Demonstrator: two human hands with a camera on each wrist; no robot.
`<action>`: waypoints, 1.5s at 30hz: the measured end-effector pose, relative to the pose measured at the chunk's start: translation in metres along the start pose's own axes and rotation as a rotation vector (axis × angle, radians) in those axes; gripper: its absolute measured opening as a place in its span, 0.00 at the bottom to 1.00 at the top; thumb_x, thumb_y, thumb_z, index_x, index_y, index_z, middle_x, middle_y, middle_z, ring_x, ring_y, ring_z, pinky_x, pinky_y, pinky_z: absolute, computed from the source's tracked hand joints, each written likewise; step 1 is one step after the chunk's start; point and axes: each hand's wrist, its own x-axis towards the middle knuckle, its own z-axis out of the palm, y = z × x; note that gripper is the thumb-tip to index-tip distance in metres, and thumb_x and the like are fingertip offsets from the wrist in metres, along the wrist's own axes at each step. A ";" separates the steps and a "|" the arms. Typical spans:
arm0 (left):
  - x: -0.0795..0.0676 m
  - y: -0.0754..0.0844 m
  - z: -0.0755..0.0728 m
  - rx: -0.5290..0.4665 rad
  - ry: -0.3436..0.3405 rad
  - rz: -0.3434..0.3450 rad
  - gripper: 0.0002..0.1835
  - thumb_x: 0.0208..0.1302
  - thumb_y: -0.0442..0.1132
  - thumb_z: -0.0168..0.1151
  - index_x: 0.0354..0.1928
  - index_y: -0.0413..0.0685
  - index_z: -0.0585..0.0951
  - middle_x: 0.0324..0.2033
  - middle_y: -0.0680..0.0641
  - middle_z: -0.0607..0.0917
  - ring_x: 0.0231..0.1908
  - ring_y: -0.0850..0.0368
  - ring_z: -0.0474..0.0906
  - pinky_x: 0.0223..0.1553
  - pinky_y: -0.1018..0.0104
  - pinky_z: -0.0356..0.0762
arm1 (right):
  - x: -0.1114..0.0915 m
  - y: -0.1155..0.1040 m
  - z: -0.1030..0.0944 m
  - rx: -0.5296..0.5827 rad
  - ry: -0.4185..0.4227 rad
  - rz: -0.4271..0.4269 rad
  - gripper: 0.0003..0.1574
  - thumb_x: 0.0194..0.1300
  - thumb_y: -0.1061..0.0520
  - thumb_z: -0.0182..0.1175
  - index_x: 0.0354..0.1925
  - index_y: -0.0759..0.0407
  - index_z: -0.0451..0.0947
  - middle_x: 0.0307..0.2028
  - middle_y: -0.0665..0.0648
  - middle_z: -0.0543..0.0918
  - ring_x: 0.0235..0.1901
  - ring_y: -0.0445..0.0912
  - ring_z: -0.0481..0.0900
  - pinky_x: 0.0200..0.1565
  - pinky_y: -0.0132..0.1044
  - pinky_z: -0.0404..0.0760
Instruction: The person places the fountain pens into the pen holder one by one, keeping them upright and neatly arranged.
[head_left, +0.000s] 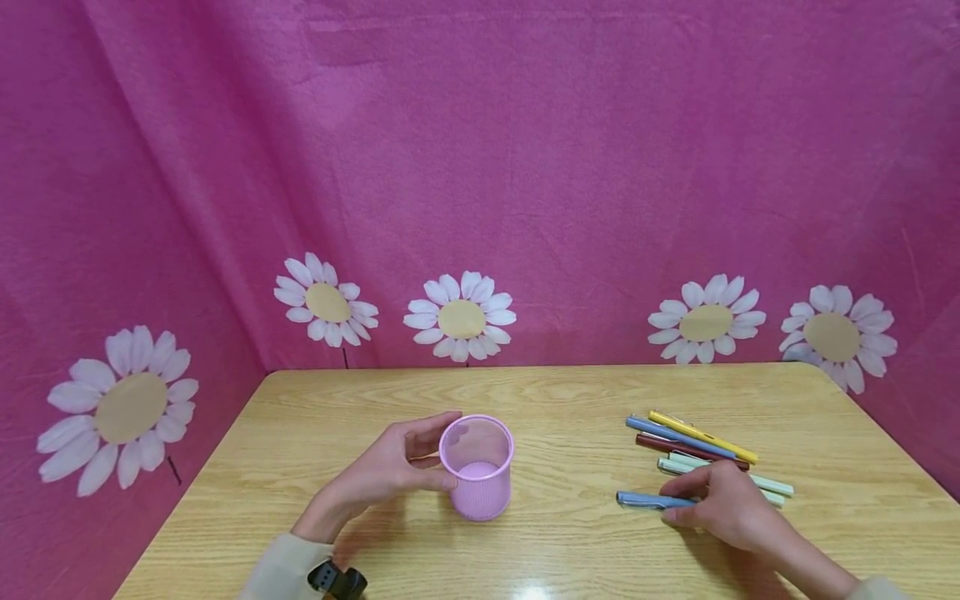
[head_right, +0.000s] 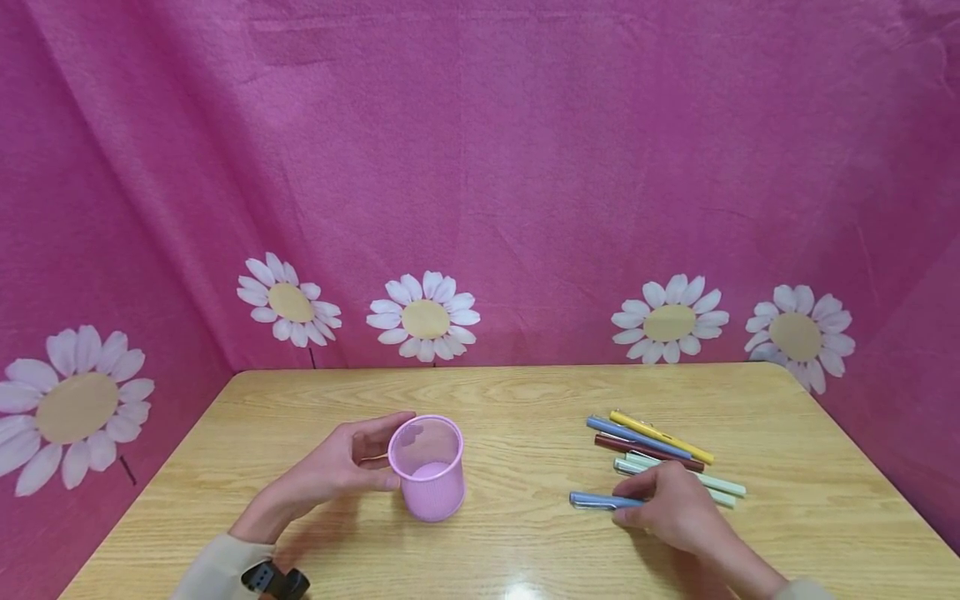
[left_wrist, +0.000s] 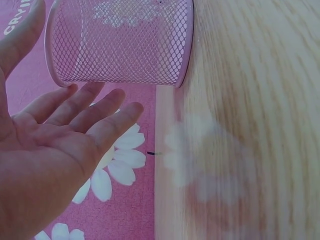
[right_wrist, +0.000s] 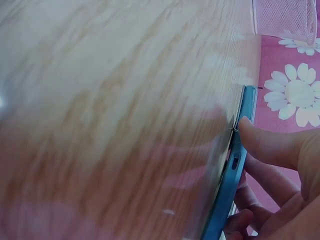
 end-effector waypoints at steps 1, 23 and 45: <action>0.000 0.000 0.000 -0.001 -0.001 -0.001 0.48 0.63 0.38 0.78 0.79 0.31 0.61 0.73 0.35 0.72 0.71 0.35 0.69 0.72 0.45 0.67 | 0.000 -0.001 0.001 0.010 -0.002 0.007 0.14 0.54 0.59 0.82 0.40 0.58 0.92 0.39 0.53 0.90 0.43 0.48 0.79 0.39 0.36 0.78; 0.004 -0.004 0.003 -0.027 0.003 0.024 0.50 0.62 0.29 0.76 0.79 0.27 0.56 0.71 0.30 0.72 0.71 0.31 0.67 0.70 0.39 0.66 | 0.003 -0.018 0.012 -0.018 0.003 -0.084 0.15 0.49 0.56 0.85 0.37 0.52 0.92 0.35 0.47 0.90 0.44 0.45 0.78 0.44 0.37 0.77; 0.003 -0.003 0.005 -0.011 0.011 0.008 0.49 0.62 0.30 0.75 0.80 0.30 0.57 0.72 0.30 0.70 0.72 0.32 0.66 0.69 0.41 0.69 | 0.002 -0.005 0.004 0.200 -0.148 -0.201 0.20 0.54 0.60 0.82 0.45 0.66 0.90 0.41 0.54 0.90 0.39 0.36 0.76 0.36 0.29 0.77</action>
